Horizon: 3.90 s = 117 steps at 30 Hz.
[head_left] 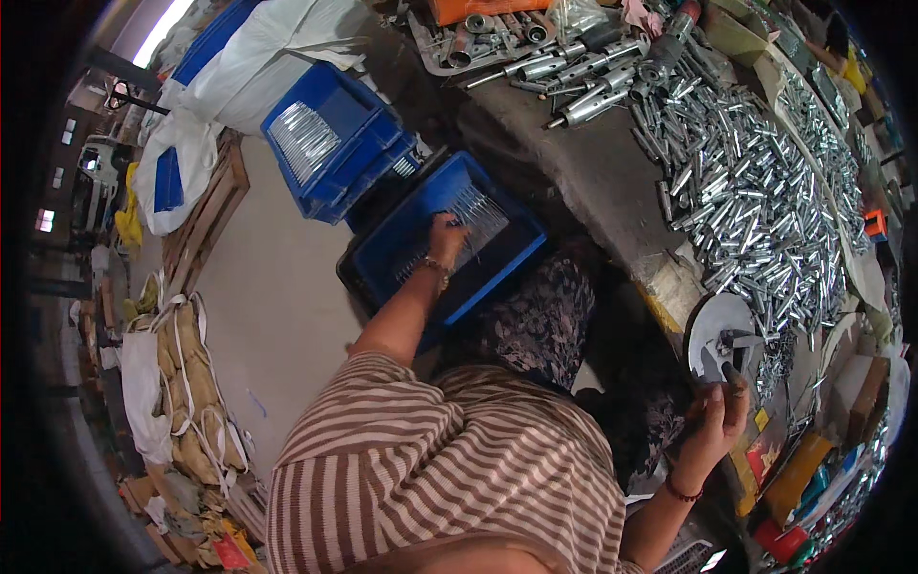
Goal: The person assembles metal components by inserting pins into metal tubes and hammering them on a round metal platform, then places the assembled pieces into a blue tray.
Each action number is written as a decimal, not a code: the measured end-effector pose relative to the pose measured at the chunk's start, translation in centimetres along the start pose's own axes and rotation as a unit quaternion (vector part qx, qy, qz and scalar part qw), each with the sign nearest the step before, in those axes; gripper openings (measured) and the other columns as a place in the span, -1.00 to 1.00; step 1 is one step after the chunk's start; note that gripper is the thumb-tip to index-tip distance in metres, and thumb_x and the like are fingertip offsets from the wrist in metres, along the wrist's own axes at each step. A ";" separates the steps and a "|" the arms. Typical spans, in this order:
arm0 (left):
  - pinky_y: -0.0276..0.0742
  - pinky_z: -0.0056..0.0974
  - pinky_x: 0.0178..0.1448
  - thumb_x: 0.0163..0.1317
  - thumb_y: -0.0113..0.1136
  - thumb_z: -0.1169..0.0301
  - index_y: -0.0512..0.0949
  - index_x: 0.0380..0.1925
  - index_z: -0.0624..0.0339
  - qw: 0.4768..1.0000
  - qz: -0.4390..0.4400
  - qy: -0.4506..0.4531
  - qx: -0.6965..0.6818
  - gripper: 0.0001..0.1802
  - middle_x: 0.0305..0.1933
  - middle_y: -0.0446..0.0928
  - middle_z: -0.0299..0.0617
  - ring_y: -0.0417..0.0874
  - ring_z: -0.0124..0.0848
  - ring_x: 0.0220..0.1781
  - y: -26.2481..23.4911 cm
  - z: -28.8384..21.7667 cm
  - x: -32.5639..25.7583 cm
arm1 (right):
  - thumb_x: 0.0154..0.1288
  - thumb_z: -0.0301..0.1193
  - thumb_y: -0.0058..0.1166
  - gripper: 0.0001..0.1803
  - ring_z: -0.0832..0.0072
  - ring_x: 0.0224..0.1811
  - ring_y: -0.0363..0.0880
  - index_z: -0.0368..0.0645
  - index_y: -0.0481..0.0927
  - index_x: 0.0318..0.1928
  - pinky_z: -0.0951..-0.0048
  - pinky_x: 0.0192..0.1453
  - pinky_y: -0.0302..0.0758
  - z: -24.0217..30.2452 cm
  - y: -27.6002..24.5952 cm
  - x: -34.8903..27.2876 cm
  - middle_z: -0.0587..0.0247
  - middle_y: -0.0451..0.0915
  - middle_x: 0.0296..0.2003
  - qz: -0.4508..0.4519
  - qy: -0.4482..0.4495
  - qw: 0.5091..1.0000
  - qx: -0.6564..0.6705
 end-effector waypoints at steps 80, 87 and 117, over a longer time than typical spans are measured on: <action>0.59 -0.13 0.00 0.21 0.44 0.38 0.77 -0.20 0.08 0.627 0.391 0.629 0.241 -0.84 -0.22 0.60 -0.21 0.66 -0.18 -0.07 21.1 -28.0 -36.5 | 0.10 -0.47 0.38 -0.87 0.20 -0.24 0.62 -0.11 0.66 -0.34 0.16 -0.16 0.55 6.4 0.3 0.7 0.25 0.58 -0.32 0.016 -0.343 0.811 -0.474; 0.59 -0.13 0.00 0.21 0.44 0.39 0.78 -0.21 0.08 0.629 0.393 0.629 0.233 -0.85 -0.22 0.60 -0.21 0.66 -0.18 -0.09 21.1 -27.8 -36.3 | 0.05 -0.47 0.29 -0.89 0.25 -0.23 0.61 -0.06 0.66 -0.35 0.21 -0.14 0.51 5.8 0.0 0.8 0.29 0.55 -0.33 0.007 -0.373 0.812 -0.449; 0.60 -0.13 -0.16 0.12 0.47 0.48 0.69 -0.30 0.15 0.619 0.374 0.657 0.214 -0.85 -0.19 0.57 -0.23 0.68 -0.18 -0.16 20.7 -27.5 -36.4 | 0.11 -0.42 0.20 -0.96 0.30 -0.12 0.53 -0.06 0.62 -0.39 0.29 0.02 0.47 7.9 4.7 4.6 0.31 0.50 -0.30 0.172 -0.476 0.727 -0.463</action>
Point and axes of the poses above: each hand's wrist, its own x-axis towards the middle knuckle, its own y-axis out of the palm, z = x × y, the point moved 5 cm from there along x, towards the middle knuckle
